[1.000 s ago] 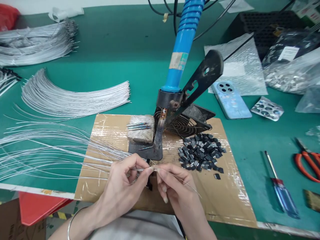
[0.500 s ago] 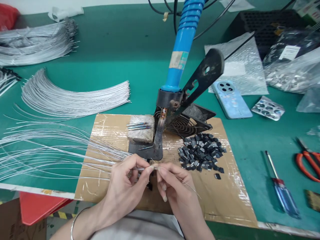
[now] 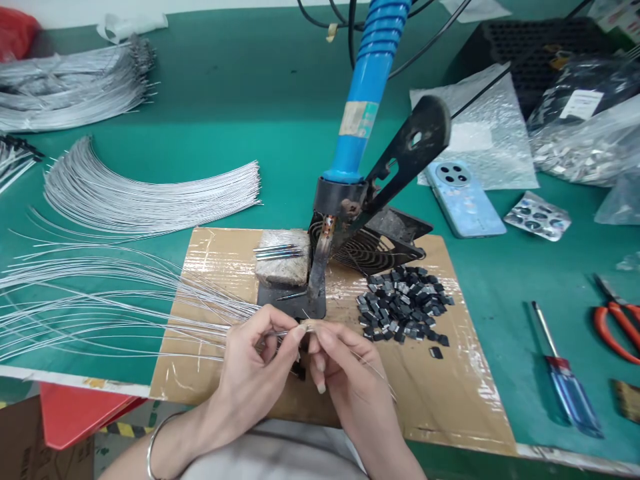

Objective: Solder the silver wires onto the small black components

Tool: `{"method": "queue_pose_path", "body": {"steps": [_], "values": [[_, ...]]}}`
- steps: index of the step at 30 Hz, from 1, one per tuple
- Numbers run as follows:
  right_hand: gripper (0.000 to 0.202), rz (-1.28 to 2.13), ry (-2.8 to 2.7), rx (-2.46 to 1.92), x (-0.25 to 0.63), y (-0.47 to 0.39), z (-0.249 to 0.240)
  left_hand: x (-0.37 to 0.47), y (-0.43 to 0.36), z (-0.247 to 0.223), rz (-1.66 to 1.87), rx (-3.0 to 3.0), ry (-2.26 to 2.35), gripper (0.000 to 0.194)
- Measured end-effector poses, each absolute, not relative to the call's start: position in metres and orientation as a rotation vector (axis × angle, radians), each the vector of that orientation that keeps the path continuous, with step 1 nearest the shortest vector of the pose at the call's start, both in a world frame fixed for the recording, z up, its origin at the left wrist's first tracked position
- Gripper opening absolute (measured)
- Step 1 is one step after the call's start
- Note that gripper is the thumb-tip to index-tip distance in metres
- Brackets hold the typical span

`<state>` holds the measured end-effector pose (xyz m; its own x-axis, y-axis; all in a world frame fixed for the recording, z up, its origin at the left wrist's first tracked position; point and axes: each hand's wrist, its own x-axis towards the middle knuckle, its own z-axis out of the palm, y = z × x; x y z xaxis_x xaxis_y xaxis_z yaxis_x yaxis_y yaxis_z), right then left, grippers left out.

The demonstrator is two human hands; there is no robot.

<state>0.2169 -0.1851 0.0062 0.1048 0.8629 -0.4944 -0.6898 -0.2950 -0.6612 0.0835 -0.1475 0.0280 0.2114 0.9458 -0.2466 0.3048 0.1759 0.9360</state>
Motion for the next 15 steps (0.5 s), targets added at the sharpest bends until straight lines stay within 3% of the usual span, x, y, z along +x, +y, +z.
{"method": "queue_pose_path", "body": {"steps": [4,15], "values": [[0.026,1.505,-0.254,-1.081,0.219,-0.187,0.003,0.082,-0.147,0.027,0.698,1.302,1.351,0.022],[0.01,1.442,-0.43,-1.145,0.22,-0.195,-0.008,0.078,-0.147,0.027,0.733,1.401,1.273,0.018]]}}
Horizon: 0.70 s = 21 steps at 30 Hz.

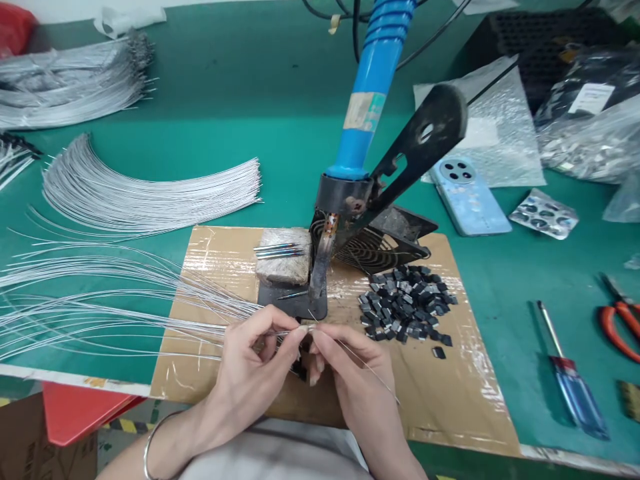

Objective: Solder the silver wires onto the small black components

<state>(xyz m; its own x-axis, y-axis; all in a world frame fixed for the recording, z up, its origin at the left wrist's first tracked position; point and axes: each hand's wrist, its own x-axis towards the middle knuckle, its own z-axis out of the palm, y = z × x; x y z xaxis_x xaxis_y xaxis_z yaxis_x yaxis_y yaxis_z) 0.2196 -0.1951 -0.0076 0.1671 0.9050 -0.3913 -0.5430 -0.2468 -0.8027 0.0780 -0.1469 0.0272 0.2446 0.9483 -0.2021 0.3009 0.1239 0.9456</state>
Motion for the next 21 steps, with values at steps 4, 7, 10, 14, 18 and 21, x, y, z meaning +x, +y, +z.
{"method": "queue_pose_path", "body": {"steps": [4,7,10,14,18,21], "values": [[0.009,1.441,-0.432,-1.128,0.219,-0.196,-0.006,0.077,-0.147,0.028,0.737,1.407,1.268,0.018],[0.008,1.439,-0.427,-1.133,0.218,-0.196,-0.006,0.077,-0.148,0.027,0.72,1.413,1.281,0.019],[0.008,1.439,-0.414,-1.128,0.218,-0.196,-0.006,0.077,-0.148,0.026,0.71,1.435,1.286,0.021],[0.009,1.434,-0.388,-1.116,0.218,-0.195,-0.004,0.076,-0.149,0.026,0.706,1.456,1.287,0.022],[0.015,1.47,-0.335,-1.114,0.22,-0.19,0.004,0.076,-0.15,0.026,0.701,1.478,1.3,0.021],[0.018,1.525,-0.299,-1.104,0.223,-0.186,0.009,0.076,-0.15,0.027,0.701,1.494,1.284,0.02]]}}
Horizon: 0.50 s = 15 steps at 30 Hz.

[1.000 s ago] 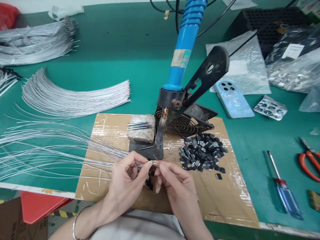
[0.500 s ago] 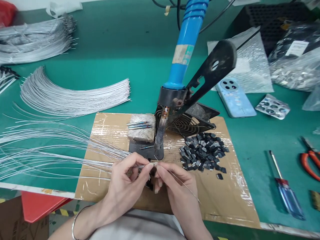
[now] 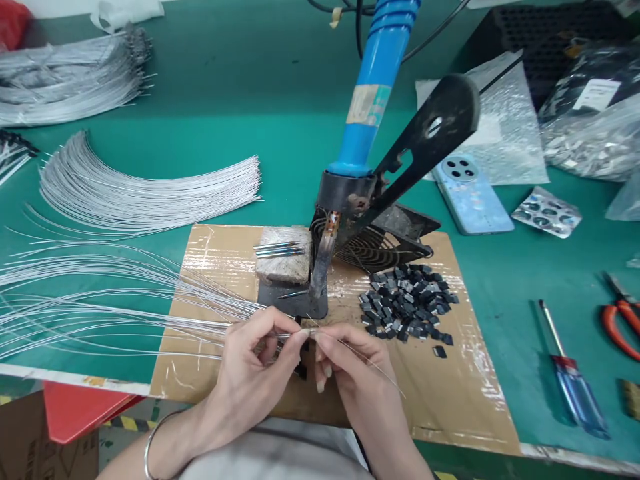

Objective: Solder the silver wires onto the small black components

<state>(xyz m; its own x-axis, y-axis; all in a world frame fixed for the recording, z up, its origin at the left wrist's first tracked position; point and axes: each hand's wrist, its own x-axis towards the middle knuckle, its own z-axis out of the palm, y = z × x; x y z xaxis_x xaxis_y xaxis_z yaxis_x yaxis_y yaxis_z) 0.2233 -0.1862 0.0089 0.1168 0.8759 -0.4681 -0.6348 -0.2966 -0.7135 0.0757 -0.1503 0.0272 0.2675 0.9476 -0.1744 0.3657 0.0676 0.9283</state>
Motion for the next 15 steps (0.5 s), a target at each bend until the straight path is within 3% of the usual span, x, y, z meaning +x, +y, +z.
{"method": "queue_pose_path", "body": {"steps": [15], "values": [[0.018,1.532,-0.28,-1.085,0.2235,-0.1855,0.0089,0.0828,-0.1499,0.029,0.766,1.556,1.35,0.02]]}}
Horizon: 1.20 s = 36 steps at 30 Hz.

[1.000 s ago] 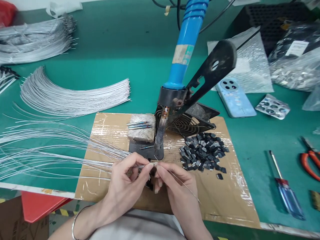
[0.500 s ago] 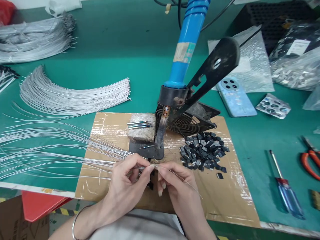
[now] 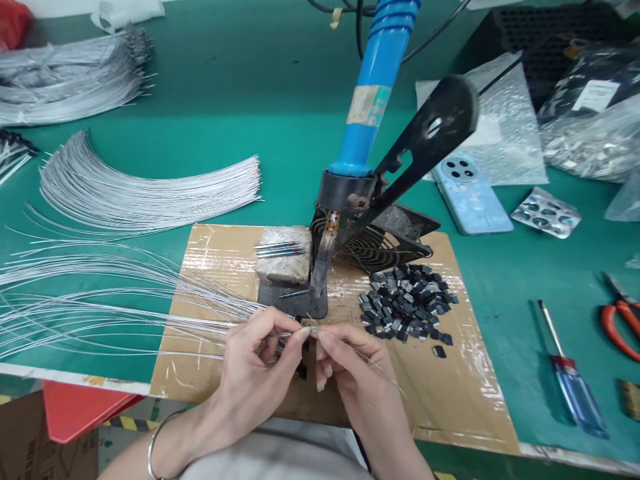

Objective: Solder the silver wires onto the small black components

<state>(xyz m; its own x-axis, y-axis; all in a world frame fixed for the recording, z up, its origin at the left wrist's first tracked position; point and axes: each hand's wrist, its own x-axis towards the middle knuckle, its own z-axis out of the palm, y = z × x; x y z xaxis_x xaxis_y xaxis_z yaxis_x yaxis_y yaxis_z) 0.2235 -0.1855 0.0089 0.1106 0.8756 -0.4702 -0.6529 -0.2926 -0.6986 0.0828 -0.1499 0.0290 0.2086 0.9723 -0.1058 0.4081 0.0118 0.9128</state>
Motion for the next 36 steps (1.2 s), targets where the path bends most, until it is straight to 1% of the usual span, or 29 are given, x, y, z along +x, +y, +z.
{"method": "queue_pose_path", "body": {"steps": [16,18,20,22,23,24,26,28,32,34,36], "values": [[0.015,1.52,-0.183,-1.071,0.211,-0.189,0.002,0.085,-0.154,0.022,0.776,1.319,1.334,0.023],[0.018,1.525,-0.212,-1.075,0.214,-0.191,0.002,0.084,-0.153,0.021,0.76,1.319,1.345,0.022],[0.029,1.497,-0.289,-1.093,0.224,-0.195,0.002,0.082,-0.151,0.021,0.756,1.327,1.37,0.02],[0.046,1.366,-0.43,-1.171,0.243,-0.2,0.001,0.081,-0.148,0.023,0.761,1.33,1.389,0.017],[0.047,1.247,-0.507,-1.286,0.254,-0.203,0.0,0.08,-0.147,0.024,0.763,1.324,1.393,0.015],[0.041,1.09,-0.617,-1.408,0.266,-0.205,-0.001,0.079,-0.145,0.025,0.761,1.314,1.392,0.013],[0.018,0.79,-0.904,-1.651,0.288,-0.207,-0.003,0.079,-0.143,0.028,0.754,1.299,1.39,0.012],[0.01,0.589,-1.17,-1.744,0.303,-0.205,-0.006,0.079,-0.142,0.029,0.745,1.302,1.389,0.014],[0.009,0.348,-1.658,-1.715,0.312,-0.195,-0.01,0.079,-0.141,0.031,0.756,1.333,1.381,0.013],[0.011,0.253,-1.743,-1.732,0.311,-0.192,-0.012,0.079,-0.141,0.033,0.758,1.34,1.378,0.012],[0.017,0.221,-1.759,-1.77,0.31,-0.191,-0.013,0.079,-0.141,0.034,0.749,1.343,1.383,0.012]]}}
